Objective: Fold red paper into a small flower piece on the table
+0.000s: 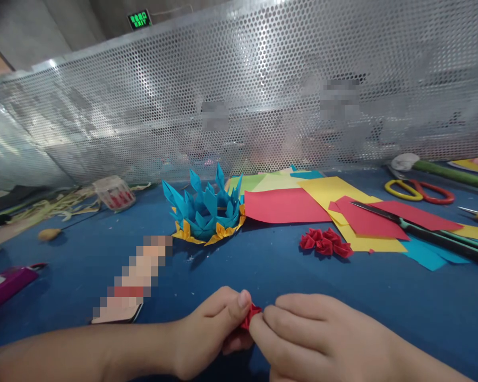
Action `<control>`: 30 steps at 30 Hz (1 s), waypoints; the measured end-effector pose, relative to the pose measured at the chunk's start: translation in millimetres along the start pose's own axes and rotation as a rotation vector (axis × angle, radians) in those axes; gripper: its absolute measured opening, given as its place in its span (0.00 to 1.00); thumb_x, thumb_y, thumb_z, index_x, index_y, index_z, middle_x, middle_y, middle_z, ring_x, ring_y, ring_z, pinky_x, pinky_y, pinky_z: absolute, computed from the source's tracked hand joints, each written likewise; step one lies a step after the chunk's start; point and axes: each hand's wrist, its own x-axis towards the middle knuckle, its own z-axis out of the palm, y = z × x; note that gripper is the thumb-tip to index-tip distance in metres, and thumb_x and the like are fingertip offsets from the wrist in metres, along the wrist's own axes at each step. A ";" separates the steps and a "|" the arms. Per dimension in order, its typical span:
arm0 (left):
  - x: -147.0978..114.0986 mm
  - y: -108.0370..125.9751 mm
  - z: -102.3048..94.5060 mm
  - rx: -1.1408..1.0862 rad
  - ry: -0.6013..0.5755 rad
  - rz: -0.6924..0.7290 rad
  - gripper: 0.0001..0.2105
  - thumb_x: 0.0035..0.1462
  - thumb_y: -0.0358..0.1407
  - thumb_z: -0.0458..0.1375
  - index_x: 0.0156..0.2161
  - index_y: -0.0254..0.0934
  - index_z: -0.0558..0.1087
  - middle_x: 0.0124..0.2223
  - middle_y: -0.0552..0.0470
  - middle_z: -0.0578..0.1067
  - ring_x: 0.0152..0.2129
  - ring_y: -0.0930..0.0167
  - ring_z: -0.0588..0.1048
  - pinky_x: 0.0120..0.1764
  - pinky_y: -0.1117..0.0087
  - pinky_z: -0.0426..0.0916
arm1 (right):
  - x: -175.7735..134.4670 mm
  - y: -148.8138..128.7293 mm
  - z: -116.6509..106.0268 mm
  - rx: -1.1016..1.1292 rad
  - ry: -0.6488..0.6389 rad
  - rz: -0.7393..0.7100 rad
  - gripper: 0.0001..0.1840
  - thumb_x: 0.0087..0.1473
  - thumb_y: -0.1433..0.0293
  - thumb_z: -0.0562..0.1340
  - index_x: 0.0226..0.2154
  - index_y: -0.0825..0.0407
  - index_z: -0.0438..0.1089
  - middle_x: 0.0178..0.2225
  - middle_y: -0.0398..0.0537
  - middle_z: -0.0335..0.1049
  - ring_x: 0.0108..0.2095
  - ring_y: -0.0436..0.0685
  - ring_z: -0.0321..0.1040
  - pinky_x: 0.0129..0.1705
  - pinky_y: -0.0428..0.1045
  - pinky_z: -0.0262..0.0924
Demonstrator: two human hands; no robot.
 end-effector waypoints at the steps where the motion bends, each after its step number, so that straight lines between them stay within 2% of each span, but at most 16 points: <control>1: 0.7 -1.0 0.3 0.013 0.013 -0.002 0.35 0.57 0.70 0.40 0.20 0.40 0.60 0.18 0.60 0.58 0.16 0.76 0.56 0.21 0.71 0.51 | -1.1 0.4 0.2 -0.017 0.009 0.000 0.19 0.71 0.77 0.44 0.37 0.49 0.66 0.38 0.42 0.78 0.38 0.45 0.72 0.48 0.42 0.66; 4: 3.5 -3.3 1.6 0.020 0.080 0.018 0.36 0.58 0.70 0.39 0.24 0.37 0.66 0.20 0.57 0.64 0.18 0.74 0.63 0.25 0.71 0.58 | -2.4 6.0 -2.7 -0.075 0.005 -0.033 0.18 0.71 0.77 0.43 0.37 0.50 0.64 0.36 0.43 0.77 0.37 0.49 0.71 0.50 0.46 0.64; 6: 4.9 -2.8 1.9 0.004 0.144 0.035 0.34 0.61 0.67 0.40 0.34 0.36 0.68 0.24 0.57 0.67 0.21 0.73 0.67 0.28 0.70 0.63 | -1.0 15.0 -6.9 -0.077 -0.013 -0.026 0.17 0.72 0.76 0.43 0.34 0.48 0.60 0.35 0.42 0.76 0.33 0.50 0.68 0.44 0.48 0.64; 9: 3.5 5.9 -1.4 0.017 0.259 0.042 0.25 0.64 0.58 0.46 0.49 0.37 0.62 0.31 0.56 0.68 0.24 0.72 0.71 0.32 0.68 0.67 | 1.1 34.6 -14.7 -0.066 -0.040 0.050 0.13 0.72 0.75 0.45 0.37 0.49 0.59 0.35 0.43 0.74 0.32 0.50 0.65 0.37 0.47 0.64; 12: -3.8 29.4 -12.0 0.118 0.377 0.051 0.19 0.65 0.45 0.53 0.55 0.37 0.58 0.32 0.57 0.66 0.29 0.70 0.71 0.37 0.67 0.67 | -3.3 55.7 -24.7 -0.050 -0.067 0.200 0.12 0.71 0.77 0.46 0.40 0.50 0.60 0.36 0.43 0.72 0.34 0.48 0.68 0.37 0.45 0.66; 13: -7.3 40.0 -17.1 0.182 0.412 0.055 0.19 0.65 0.42 0.54 0.57 0.39 0.58 0.34 0.56 0.67 0.32 0.69 0.71 0.39 0.66 0.67 | -6.6 61.9 -28.7 -0.039 -0.086 0.263 0.11 0.71 0.76 0.47 0.41 0.51 0.61 0.36 0.43 0.71 0.34 0.48 0.69 0.37 0.45 0.66; 15: -15.2 62.1 -28.6 0.548 0.491 0.095 0.21 0.65 0.40 0.53 0.61 0.41 0.57 0.38 0.54 0.69 0.34 0.68 0.72 0.40 0.64 0.67 | -14.7 72.4 -37.0 -0.014 -0.141 0.399 0.09 0.72 0.73 0.50 0.41 0.54 0.64 0.34 0.42 0.69 0.31 0.48 0.68 0.33 0.44 0.66; 17: -22.8 80.4 -40.9 0.799 0.593 0.138 0.22 0.65 0.38 0.53 0.62 0.40 0.58 0.41 0.52 0.70 0.33 0.68 0.73 0.41 0.63 0.68 | -23.0 79.7 -45.5 0.004 -0.226 0.530 0.09 0.72 0.69 0.54 0.42 0.55 0.67 0.34 0.43 0.69 0.30 0.48 0.68 0.31 0.44 0.66; 19: -28.8 90.3 -53.1 0.972 0.709 0.060 0.25 0.64 0.40 0.53 0.64 0.37 0.56 0.38 0.53 0.70 0.31 0.67 0.74 0.39 0.64 0.69 | -29.8 83.8 -53.4 0.017 -0.337 0.630 0.10 0.71 0.67 0.56 0.43 0.55 0.69 0.36 0.44 0.70 0.33 0.49 0.69 0.33 0.46 0.68; 20: -30.9 91.7 -58.9 1.060 0.728 -0.019 0.26 0.64 0.41 0.53 0.64 0.37 0.55 0.37 0.54 0.71 0.30 0.67 0.75 0.37 0.64 0.69 | -32.5 84.5 -56.9 0.023 -0.395 0.666 0.10 0.70 0.66 0.57 0.44 0.55 0.70 0.36 0.45 0.70 0.34 0.50 0.70 0.35 0.47 0.68; 23: -33.0 86.5 -74.7 1.139 0.699 -0.105 0.28 0.64 0.39 0.53 0.66 0.34 0.55 0.33 0.54 0.74 0.28 0.63 0.76 0.35 0.63 0.68 | -38.7 81.8 -64.1 0.027 -0.534 0.745 0.10 0.70 0.66 0.58 0.44 0.54 0.71 0.39 0.46 0.71 0.38 0.52 0.70 0.40 0.50 0.69; 24: -32.3 83.4 -79.1 1.161 0.680 -0.129 0.29 0.63 0.38 0.53 0.67 0.34 0.54 0.36 0.52 0.77 0.29 0.62 0.77 0.34 0.64 0.68 | -40.5 79.5 -65.2 0.026 -0.565 0.763 0.09 0.69 0.66 0.58 0.44 0.54 0.71 0.39 0.46 0.71 0.38 0.52 0.70 0.41 0.51 0.69; 25: -31.0 80.5 -83.2 1.184 0.663 -0.147 0.31 0.62 0.37 0.54 0.68 0.35 0.51 0.42 0.48 0.79 0.30 0.63 0.78 0.34 0.64 0.68 | -42.4 76.8 -65.6 0.024 -0.590 0.776 0.09 0.69 0.66 0.59 0.44 0.54 0.71 0.39 0.46 0.71 0.39 0.52 0.70 0.43 0.51 0.69; 27: -26.9 76.1 -89.9 1.223 0.637 -0.191 0.33 0.62 0.35 0.54 0.69 0.37 0.49 0.54 0.43 0.78 0.34 0.63 0.80 0.35 0.65 0.70 | -46.2 70.7 -65.2 0.023 -0.624 0.791 0.08 0.69 0.66 0.59 0.44 0.54 0.72 0.40 0.46 0.72 0.41 0.53 0.71 0.46 0.53 0.69; 30: -18.8 73.2 -96.8 1.277 0.600 -0.250 0.28 0.64 0.35 0.57 0.67 0.39 0.58 0.51 0.45 0.79 0.38 0.63 0.80 0.40 0.62 0.73 | -51.6 63.3 -64.3 0.035 -0.641 0.812 0.09 0.69 0.67 0.59 0.48 0.52 0.72 0.44 0.49 0.72 0.45 0.55 0.71 0.50 0.56 0.68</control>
